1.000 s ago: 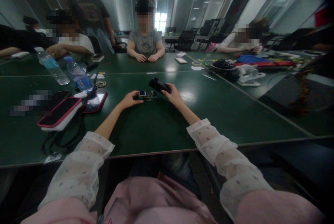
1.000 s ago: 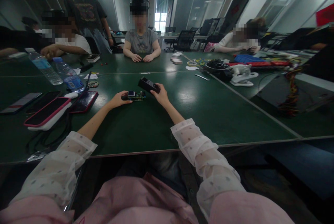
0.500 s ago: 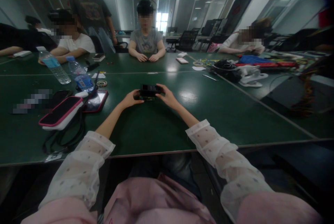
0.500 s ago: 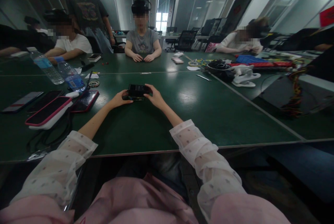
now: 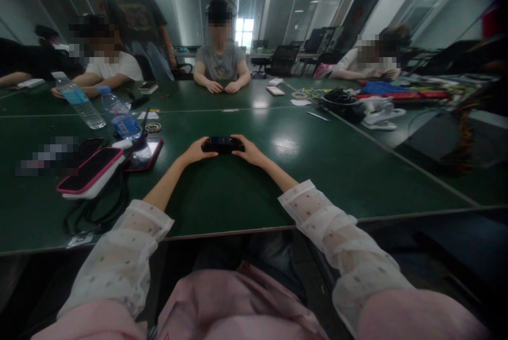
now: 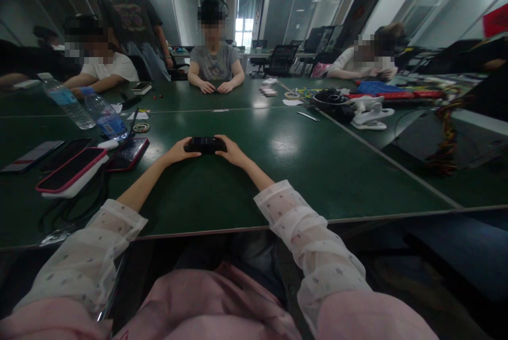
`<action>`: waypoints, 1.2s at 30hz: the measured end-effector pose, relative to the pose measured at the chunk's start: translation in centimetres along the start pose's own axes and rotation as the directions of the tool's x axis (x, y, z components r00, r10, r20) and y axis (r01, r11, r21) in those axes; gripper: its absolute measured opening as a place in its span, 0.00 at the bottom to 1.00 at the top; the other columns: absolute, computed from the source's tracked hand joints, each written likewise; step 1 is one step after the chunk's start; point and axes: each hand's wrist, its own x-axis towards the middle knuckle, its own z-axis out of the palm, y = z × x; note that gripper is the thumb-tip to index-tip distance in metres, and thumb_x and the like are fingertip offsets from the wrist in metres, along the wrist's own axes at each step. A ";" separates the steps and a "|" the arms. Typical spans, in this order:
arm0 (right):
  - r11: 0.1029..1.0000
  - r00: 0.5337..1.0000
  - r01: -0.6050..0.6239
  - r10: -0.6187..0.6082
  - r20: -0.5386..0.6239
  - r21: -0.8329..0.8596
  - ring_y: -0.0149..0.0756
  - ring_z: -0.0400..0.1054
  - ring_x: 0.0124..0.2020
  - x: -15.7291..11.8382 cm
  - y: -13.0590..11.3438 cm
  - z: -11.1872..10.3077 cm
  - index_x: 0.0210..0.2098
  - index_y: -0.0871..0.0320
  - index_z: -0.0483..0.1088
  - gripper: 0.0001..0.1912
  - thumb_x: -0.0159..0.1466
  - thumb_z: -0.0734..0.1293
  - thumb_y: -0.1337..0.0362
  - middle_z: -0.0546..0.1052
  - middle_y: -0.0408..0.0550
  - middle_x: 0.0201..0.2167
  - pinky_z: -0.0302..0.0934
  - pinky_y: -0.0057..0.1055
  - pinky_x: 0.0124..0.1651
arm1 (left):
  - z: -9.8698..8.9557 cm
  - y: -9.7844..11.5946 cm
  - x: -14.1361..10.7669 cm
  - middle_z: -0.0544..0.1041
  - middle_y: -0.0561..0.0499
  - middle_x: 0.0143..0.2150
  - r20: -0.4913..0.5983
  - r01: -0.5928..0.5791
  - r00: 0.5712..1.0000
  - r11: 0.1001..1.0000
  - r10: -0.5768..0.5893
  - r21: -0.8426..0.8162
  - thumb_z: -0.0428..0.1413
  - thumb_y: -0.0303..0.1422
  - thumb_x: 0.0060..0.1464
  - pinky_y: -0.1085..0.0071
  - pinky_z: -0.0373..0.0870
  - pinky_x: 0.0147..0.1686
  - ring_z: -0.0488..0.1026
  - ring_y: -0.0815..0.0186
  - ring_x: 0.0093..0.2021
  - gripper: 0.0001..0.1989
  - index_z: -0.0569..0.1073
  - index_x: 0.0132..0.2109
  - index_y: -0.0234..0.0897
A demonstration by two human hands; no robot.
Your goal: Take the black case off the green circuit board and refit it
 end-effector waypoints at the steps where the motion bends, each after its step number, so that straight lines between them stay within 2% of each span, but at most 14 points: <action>1: 1.000 1.000 -0.001 0.001 0.002 -0.001 0.45 0.65 0.59 0.0 0.1 0.0 0.61 0.52 0.59 0.31 0.59 0.69 0.67 0.70 0.52 0.57 0.59 0.50 0.62 | 0.0 0.0 0.0 0.75 0.40 0.53 0.000 0.002 1.000 1.000 -0.002 0.001 0.67 0.44 0.43 0.51 0.67 0.56 0.73 0.51 0.54 0.35 0.68 0.55 0.34; 6: 1.000 1.000 -0.011 0.011 0.006 -0.003 0.44 0.66 0.58 0.0 0.2 0.0 0.61 0.52 0.59 0.31 0.59 0.69 0.67 0.69 0.52 0.57 0.60 0.49 0.61 | 0.1 0.2 0.0 0.75 0.42 0.53 0.005 -0.004 1.000 1.000 0.004 -0.002 0.66 0.44 0.44 0.51 0.67 0.55 0.73 0.52 0.54 0.32 0.69 0.54 0.36; 15: 0.999 0.999 -0.035 0.035 0.015 0.008 0.44 0.66 0.57 0.0 0.1 -0.2 0.59 0.53 0.60 0.31 0.58 0.70 0.67 0.69 0.51 0.56 0.60 0.49 0.60 | 0.1 -0.3 0.2 0.75 0.41 0.54 0.018 0.005 1.000 1.000 -0.005 0.013 0.66 0.44 0.43 0.49 0.66 0.56 0.72 0.51 0.54 0.34 0.69 0.55 0.35; 24: 0.992 0.994 -0.105 0.106 -0.017 0.067 0.44 0.70 0.51 -0.2 -0.1 -0.1 0.56 0.53 0.63 0.31 0.55 0.74 0.61 0.72 0.50 0.49 0.64 0.49 0.56 | 0.1 -0.2 0.1 0.75 0.40 0.54 0.001 0.004 1.000 1.000 -0.004 0.024 0.67 0.43 0.41 0.50 0.66 0.57 0.72 0.51 0.55 0.35 0.69 0.56 0.35; 29: 0.986 0.989 -0.130 0.136 -0.051 0.100 0.43 0.71 0.48 -0.1 -0.1 -0.1 0.53 0.54 0.65 0.30 0.53 0.75 0.61 0.74 0.49 0.46 0.65 0.49 0.56 | 0.0 -0.2 0.0 0.73 0.40 0.57 0.008 0.000 1.000 1.000 -0.001 0.023 0.68 0.43 0.41 0.49 0.65 0.58 0.71 0.50 0.57 0.38 0.67 0.58 0.35; 36: 0.981 0.985 -0.140 0.152 -0.083 0.137 0.44 0.71 0.50 0.0 0.5 0.1 0.53 0.55 0.65 0.30 0.53 0.75 0.60 0.74 0.51 0.48 0.64 0.50 0.56 | 0.0 -0.2 -0.2 0.72 0.39 0.59 0.001 -0.010 1.000 1.000 0.010 -0.003 0.68 0.42 0.41 0.49 0.63 0.60 0.69 0.50 0.59 0.40 0.66 0.60 0.35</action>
